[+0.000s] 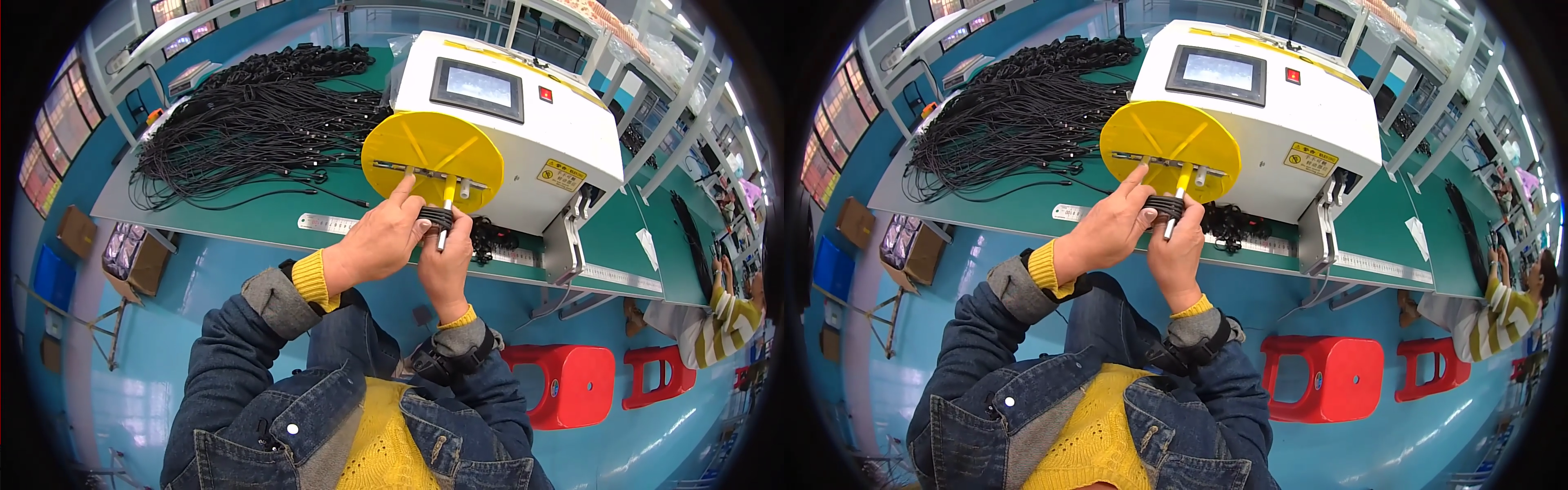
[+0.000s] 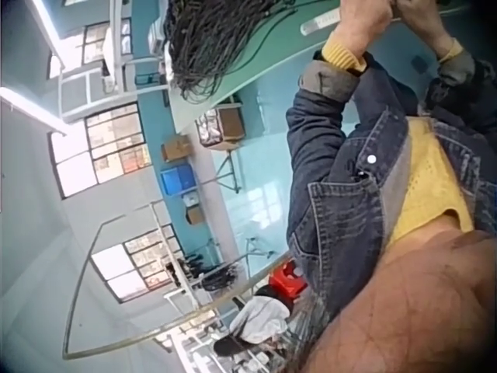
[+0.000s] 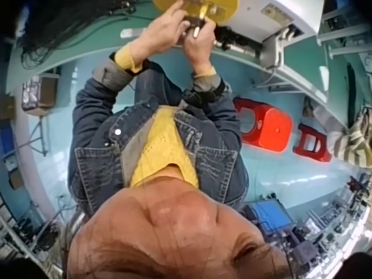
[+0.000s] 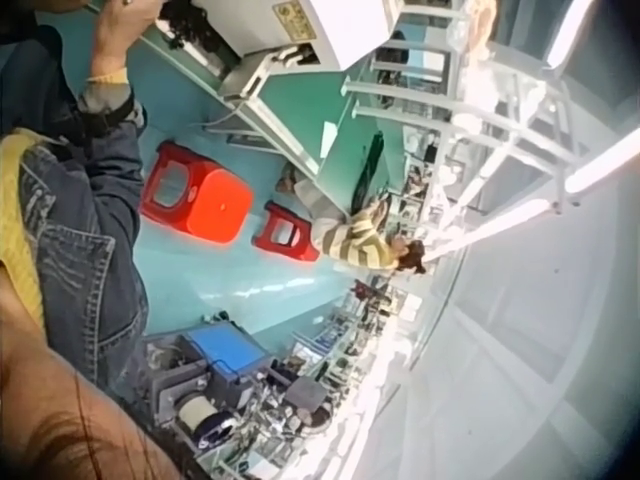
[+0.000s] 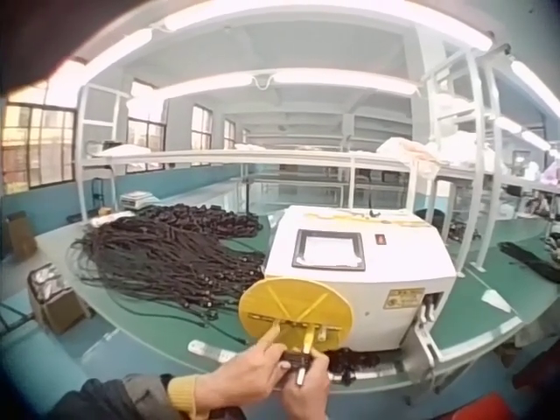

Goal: The person picks up a cable from a pile, coils it around the pegs of a winding machine, and removes it. They then pick up a tie, wrap it around the coiled cable, and pull it tight to secure it.

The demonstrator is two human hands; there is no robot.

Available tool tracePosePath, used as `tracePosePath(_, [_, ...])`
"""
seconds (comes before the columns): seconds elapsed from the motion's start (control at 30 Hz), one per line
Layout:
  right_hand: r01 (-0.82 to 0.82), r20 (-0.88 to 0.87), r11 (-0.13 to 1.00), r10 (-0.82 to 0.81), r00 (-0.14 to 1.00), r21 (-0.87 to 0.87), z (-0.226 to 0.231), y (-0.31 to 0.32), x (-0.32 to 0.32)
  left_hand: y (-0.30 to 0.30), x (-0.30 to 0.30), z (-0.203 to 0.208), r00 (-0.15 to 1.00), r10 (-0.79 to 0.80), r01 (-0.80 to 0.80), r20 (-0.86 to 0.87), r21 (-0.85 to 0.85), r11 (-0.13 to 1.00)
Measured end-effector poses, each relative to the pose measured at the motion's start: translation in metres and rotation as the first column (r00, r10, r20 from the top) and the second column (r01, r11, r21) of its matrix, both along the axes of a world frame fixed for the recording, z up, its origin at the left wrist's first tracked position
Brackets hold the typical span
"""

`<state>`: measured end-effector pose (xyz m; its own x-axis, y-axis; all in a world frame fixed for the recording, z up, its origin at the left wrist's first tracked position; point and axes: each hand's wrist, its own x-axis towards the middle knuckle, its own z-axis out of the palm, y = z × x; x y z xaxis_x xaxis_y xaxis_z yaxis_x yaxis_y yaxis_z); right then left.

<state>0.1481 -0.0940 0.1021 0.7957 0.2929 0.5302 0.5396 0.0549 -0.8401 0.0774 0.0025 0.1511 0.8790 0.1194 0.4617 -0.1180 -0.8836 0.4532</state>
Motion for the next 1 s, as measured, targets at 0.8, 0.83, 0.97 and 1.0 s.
tracePosePath(0.8, [-0.412, 0.035, 0.848, 0.448, 0.893, -0.333, -0.046, -0.036, -0.035, -0.004, -0.059, -0.057, 0.83, -0.495, -0.186, -0.258, -0.964, 0.191])
tracePosePath(0.83, [-0.413, 0.029, 0.847, 0.447, 0.894, -0.335, -0.048, -0.036, -0.037, -0.008, -0.059, -0.057, 0.793, -0.573, -0.178, -0.206, -0.978, 0.105])
tracePosePath(0.97, [-0.483, -0.006, 0.802, 0.514, 0.858, -0.352, -0.061, -0.041, -0.038, -0.015, -0.061, -0.05, 0.7, -0.625, -0.25, -0.346, -0.938, 0.24])
tracePosePath(1.0, [-0.401, 0.061, 0.771, 0.491, 0.869, -0.494, -0.067, -0.044, -0.036, -0.012, -0.059, -0.058, 0.698, -0.627, -0.255, -0.347, -0.938, 0.235])
